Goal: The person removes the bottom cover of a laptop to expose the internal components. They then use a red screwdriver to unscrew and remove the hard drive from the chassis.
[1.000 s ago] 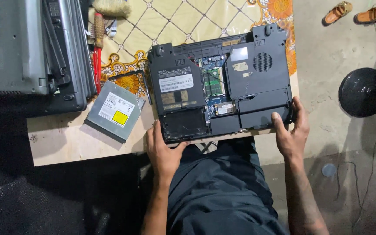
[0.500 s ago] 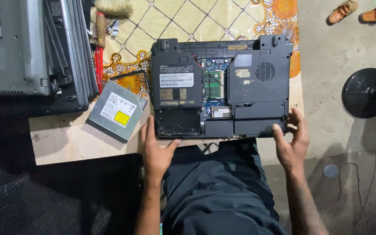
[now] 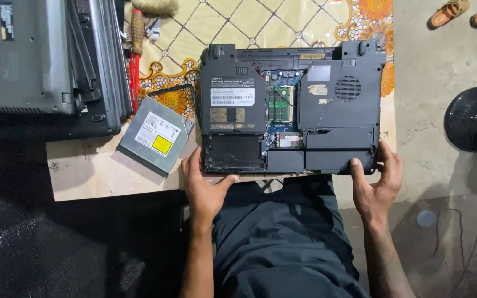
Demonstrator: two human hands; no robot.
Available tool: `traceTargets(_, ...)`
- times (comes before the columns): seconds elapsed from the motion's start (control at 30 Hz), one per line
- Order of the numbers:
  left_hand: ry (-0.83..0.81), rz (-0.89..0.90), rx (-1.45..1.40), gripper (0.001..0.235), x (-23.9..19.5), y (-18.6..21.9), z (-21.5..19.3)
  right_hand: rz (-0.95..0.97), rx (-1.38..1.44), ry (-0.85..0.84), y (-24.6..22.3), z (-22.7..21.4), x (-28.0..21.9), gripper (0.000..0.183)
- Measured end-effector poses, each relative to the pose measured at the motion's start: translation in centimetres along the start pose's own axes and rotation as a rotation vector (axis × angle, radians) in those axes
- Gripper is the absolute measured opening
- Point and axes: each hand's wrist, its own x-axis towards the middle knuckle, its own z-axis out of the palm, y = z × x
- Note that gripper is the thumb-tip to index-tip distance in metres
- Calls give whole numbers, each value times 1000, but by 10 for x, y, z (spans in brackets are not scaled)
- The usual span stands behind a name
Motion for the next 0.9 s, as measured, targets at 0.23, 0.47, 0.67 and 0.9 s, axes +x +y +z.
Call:
traceTargets(0.23,-112,-67,-80,112,1,8,-14,115,312,41,12,5,5,53)
traceTargets(0.47,-76,-126,-425,41,4,-12,-8,269,498,38,2,0,10,37)
traceTargets(0.67,-100,-278,-561,27,0,-7,-10,307,587,38,2,-5,12,45)
traceTargets(0.9,-103,-448,-847,32,3,-13,10,400,595,-55,-4,-6,19,52)
